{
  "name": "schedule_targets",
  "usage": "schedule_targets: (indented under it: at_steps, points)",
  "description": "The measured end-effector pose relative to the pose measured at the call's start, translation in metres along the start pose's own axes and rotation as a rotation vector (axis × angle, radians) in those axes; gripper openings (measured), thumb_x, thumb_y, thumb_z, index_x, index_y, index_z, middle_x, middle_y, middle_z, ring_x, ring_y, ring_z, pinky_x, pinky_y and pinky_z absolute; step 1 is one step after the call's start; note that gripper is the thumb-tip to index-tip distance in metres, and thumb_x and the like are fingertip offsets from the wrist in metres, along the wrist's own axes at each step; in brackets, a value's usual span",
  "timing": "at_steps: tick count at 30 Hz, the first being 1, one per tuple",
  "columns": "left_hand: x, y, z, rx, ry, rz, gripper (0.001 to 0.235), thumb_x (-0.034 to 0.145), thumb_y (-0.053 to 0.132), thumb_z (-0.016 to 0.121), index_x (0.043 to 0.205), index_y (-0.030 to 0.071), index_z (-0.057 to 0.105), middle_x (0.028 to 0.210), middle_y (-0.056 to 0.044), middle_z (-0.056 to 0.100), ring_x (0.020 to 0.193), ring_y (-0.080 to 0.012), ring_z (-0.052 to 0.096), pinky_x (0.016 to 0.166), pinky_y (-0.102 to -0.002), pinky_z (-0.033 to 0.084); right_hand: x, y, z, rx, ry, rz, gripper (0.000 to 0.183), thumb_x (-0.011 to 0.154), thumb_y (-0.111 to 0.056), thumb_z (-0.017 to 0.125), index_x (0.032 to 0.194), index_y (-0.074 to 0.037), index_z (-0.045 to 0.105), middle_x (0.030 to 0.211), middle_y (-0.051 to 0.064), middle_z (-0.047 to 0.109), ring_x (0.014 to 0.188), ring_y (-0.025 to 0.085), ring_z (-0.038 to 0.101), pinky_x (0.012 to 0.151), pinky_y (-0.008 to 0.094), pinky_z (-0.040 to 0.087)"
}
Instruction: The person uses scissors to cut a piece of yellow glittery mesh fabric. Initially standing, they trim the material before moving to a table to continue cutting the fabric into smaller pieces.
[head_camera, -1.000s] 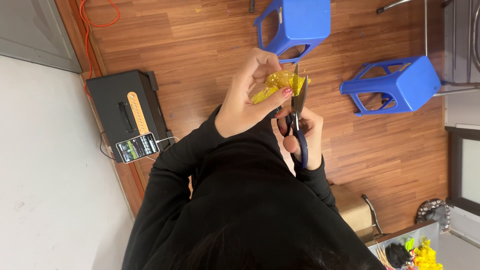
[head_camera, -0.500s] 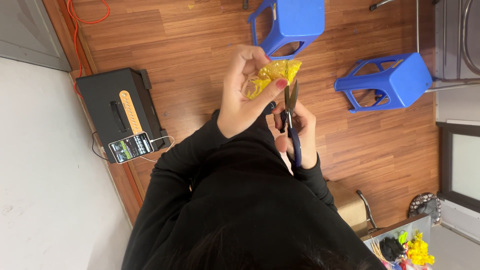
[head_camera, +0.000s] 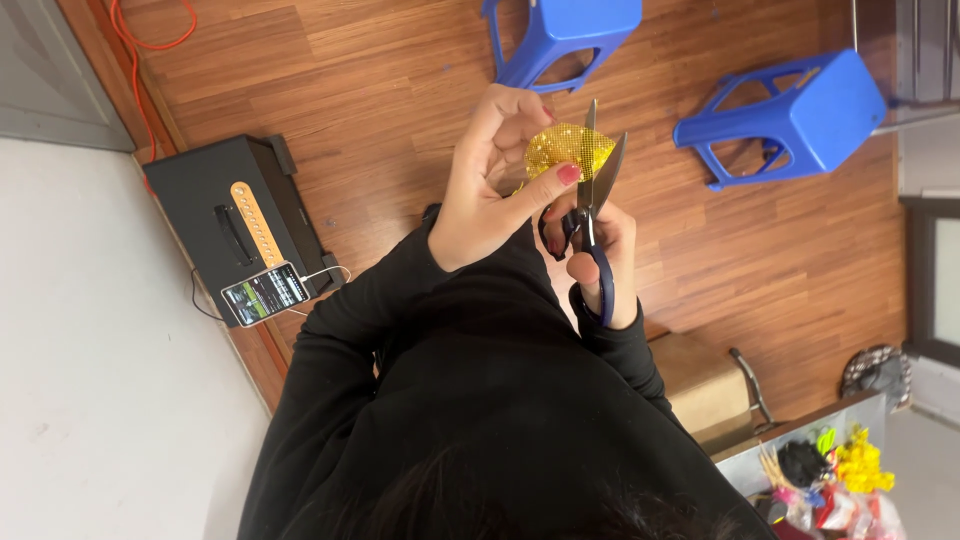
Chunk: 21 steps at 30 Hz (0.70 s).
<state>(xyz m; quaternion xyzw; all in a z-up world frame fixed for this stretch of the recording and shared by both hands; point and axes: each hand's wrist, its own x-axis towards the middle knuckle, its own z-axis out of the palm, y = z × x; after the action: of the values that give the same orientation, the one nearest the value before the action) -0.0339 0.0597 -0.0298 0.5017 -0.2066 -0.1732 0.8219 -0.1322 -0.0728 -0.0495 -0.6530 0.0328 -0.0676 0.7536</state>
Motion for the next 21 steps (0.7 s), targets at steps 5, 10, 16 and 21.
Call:
schedule_targets:
  at_steps: [5, 10, 16, 21]
  points:
    - [0.010, -0.006, 0.010, 0.060, -0.056, -0.003, 0.035, 0.096, 0.011, 0.074, 0.114, 0.017, 0.045, 0.096, 0.000, 0.059, 0.078, -0.0081, 0.061, 0.074, -0.021, 0.054, -0.001, -0.008, -0.007, -0.036, 0.091, 0.015, 0.081, 0.075, -0.084, 0.071, 0.092, -0.007, 0.057, 0.069, 0.000, 0.044, 0.064, 0.009, 0.040, 0.065, 0.024, 0.034]
    - [0.023, -0.001, 0.013, 0.055, -0.130, -0.015, 0.035, 0.098, 0.006, 0.070, 0.118, 0.015, 0.043, 0.096, 0.002, 0.053, 0.077, -0.0059, 0.054, 0.071, -0.020, 0.047, -0.003, -0.010, -0.021, -0.066, 0.111, 0.048, 0.082, 0.074, -0.084, 0.070, 0.095, -0.005, 0.058, 0.069, -0.001, 0.044, 0.064, 0.009, 0.042, 0.065, 0.024, 0.035]
    - [0.041, 0.013, 0.012, 0.249, -0.263, -0.011, 0.036, 0.102, 0.012, 0.068, 0.122, 0.016, 0.039, 0.087, -0.002, 0.064, 0.074, -0.0094, 0.063, 0.068, -0.021, 0.049, 0.001, -0.008, -0.033, -0.086, 0.118, 0.052, 0.083, 0.072, -0.084, 0.070, 0.095, -0.004, 0.062, 0.067, -0.002, 0.045, 0.063, 0.008, 0.039, 0.063, 0.023, 0.030]
    - [0.058, 0.016, 0.007, 0.231, -0.395, 0.044, 0.039, 0.101, 0.012, 0.066, 0.121, 0.015, 0.033, 0.096, -0.008, 0.062, 0.083, -0.0129, 0.063, 0.084, -0.026, 0.053, 0.007, -0.015, -0.039, -0.044, 0.055, 0.055, 0.079, 0.074, -0.082, 0.075, 0.098, -0.007, 0.064, 0.069, -0.003, 0.046, 0.064, 0.007, 0.040, 0.065, 0.023, 0.030]
